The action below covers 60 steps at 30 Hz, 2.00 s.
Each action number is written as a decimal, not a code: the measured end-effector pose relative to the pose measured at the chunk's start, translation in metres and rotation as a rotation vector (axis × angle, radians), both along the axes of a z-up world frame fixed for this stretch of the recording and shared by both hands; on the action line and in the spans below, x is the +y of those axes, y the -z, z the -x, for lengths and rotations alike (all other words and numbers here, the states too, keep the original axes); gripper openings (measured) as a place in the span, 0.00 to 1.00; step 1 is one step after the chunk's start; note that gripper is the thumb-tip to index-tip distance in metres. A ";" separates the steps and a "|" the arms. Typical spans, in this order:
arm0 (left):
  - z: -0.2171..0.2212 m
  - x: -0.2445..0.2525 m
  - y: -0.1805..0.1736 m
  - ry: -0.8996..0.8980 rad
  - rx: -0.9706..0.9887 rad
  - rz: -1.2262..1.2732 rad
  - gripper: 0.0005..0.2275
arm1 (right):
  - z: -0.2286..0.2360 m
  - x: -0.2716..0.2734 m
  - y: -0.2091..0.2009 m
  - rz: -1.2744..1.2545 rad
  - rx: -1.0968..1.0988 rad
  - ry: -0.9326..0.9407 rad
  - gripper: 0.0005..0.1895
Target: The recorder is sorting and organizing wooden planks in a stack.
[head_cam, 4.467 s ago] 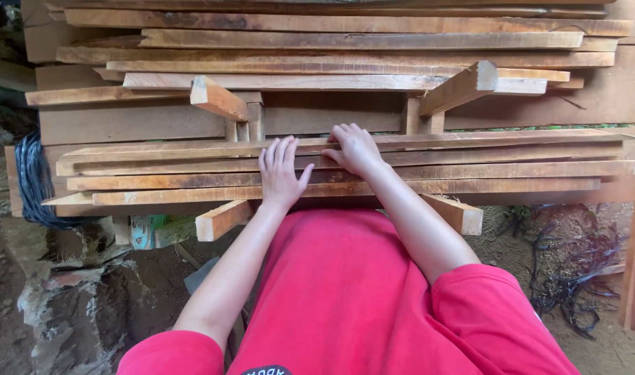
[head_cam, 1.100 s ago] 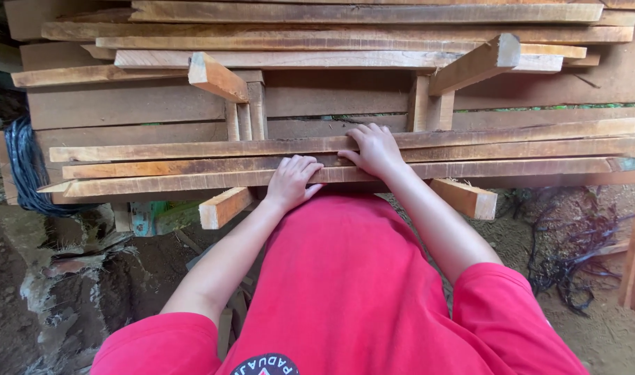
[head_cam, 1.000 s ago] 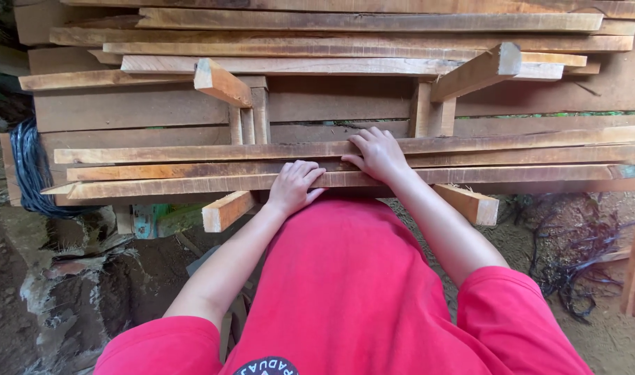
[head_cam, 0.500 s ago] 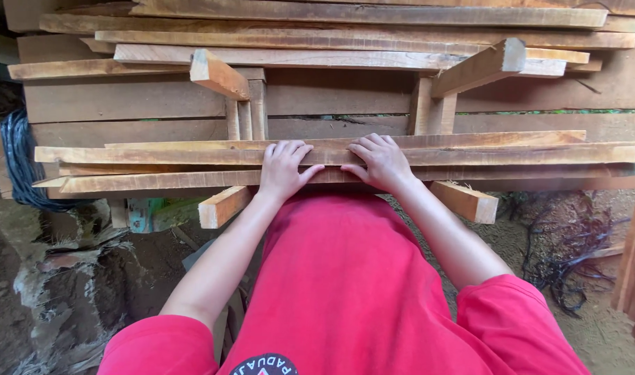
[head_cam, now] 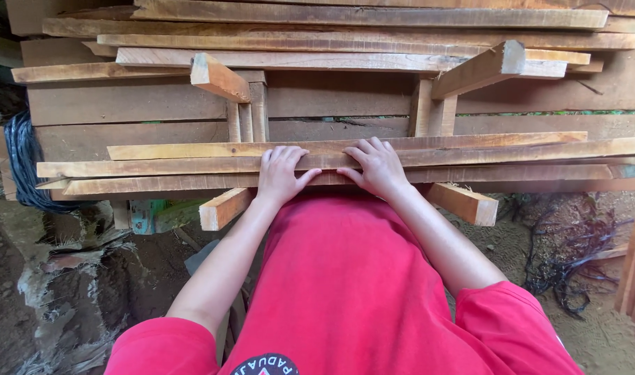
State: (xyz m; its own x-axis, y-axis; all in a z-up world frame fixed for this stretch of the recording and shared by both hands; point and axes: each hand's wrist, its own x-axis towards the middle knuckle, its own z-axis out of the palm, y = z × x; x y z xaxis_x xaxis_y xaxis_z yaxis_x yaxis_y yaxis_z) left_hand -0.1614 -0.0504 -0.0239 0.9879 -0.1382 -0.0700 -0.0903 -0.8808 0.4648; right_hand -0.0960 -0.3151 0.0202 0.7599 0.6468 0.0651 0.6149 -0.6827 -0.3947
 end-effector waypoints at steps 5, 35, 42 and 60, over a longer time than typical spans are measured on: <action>-0.015 0.000 -0.020 0.034 0.288 -0.051 0.25 | -0.002 -0.001 0.006 0.066 0.101 0.026 0.25; -0.032 -0.009 -0.018 0.090 0.535 -0.084 0.28 | -0.009 0.019 0.006 0.211 0.397 0.042 0.23; -0.027 -0.011 -0.021 0.154 0.474 -0.091 0.31 | 0.004 0.012 0.025 0.214 0.274 0.005 0.26; 0.010 -0.018 0.019 0.204 -0.005 -0.326 0.42 | 0.018 0.011 0.036 0.373 0.053 -0.057 0.53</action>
